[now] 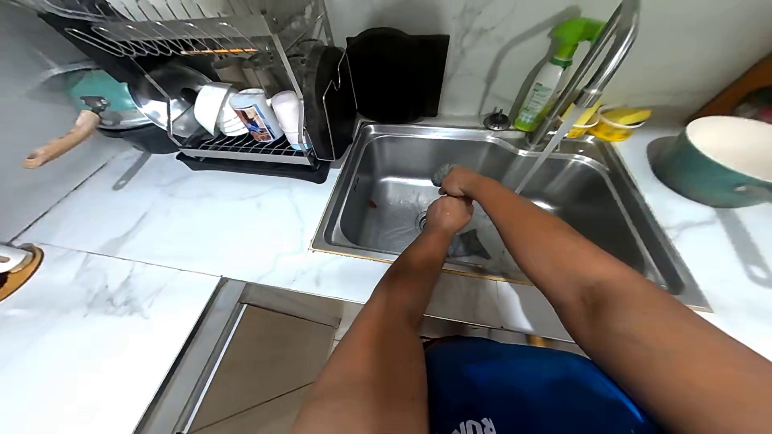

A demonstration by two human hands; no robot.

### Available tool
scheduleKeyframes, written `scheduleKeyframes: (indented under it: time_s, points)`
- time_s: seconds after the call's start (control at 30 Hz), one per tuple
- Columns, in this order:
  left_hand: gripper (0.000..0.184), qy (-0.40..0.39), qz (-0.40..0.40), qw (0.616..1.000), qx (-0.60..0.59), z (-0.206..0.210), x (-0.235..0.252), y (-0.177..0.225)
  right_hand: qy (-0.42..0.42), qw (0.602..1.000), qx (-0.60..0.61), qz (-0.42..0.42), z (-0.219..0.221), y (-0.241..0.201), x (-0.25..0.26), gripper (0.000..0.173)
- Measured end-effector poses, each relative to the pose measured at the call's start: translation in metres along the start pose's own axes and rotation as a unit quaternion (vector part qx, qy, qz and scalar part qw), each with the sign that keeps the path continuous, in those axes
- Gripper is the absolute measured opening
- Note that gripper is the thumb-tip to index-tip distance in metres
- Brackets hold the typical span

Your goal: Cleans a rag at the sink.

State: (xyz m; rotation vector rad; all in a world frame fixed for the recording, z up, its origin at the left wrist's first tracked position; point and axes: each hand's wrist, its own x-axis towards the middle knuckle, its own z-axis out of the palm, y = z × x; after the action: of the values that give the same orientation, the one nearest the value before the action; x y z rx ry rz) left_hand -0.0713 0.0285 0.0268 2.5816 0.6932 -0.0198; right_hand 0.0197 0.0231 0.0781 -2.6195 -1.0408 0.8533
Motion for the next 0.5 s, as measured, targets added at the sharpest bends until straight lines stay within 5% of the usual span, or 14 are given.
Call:
scheduleKeyframes:
  time_s: [0.1,0.2,0.27,0.33,0.4,0.43,0.5]
  points:
    - [0.051,0.0,0.021,0.999,0.048,0.007,0.008,-0.006,-0.006,0.999,0.052,-0.01,-0.004,0.016,0.003,0.031]
    - [0.078,-0.031,0.02,0.988,-0.153,0.019,0.024,-0.032,-0.008,0.981,0.185,-0.05,-0.013,0.028,-0.014,0.053]
    - [0.074,-0.059,0.0,0.928,-0.367,0.012,0.023,-0.043,0.012,0.972,0.226,-0.056,-0.022,0.026,-0.035,0.072]
    - [0.042,-0.052,-0.05,0.803,-0.591,-0.006,0.018,-0.041,0.021,0.975,0.217,-0.052,-0.028,0.024,-0.058,0.081]
    - [0.041,-0.059,-0.064,0.683,-0.725,-0.029,0.015,-0.032,0.03,0.988,0.133,-0.07,-0.033,0.029,-0.068,0.076]
    - [0.052,-0.08,-0.054,0.653,-0.751,-0.041,0.013,-0.026,0.03,0.992,0.093,-0.082,-0.035,0.035,-0.07,0.07]
    - [0.064,-0.101,-0.025,0.687,-0.719,-0.062,0.013,-0.013,0.049,0.991,0.041,-0.114,-0.033,0.045,-0.069,0.058]
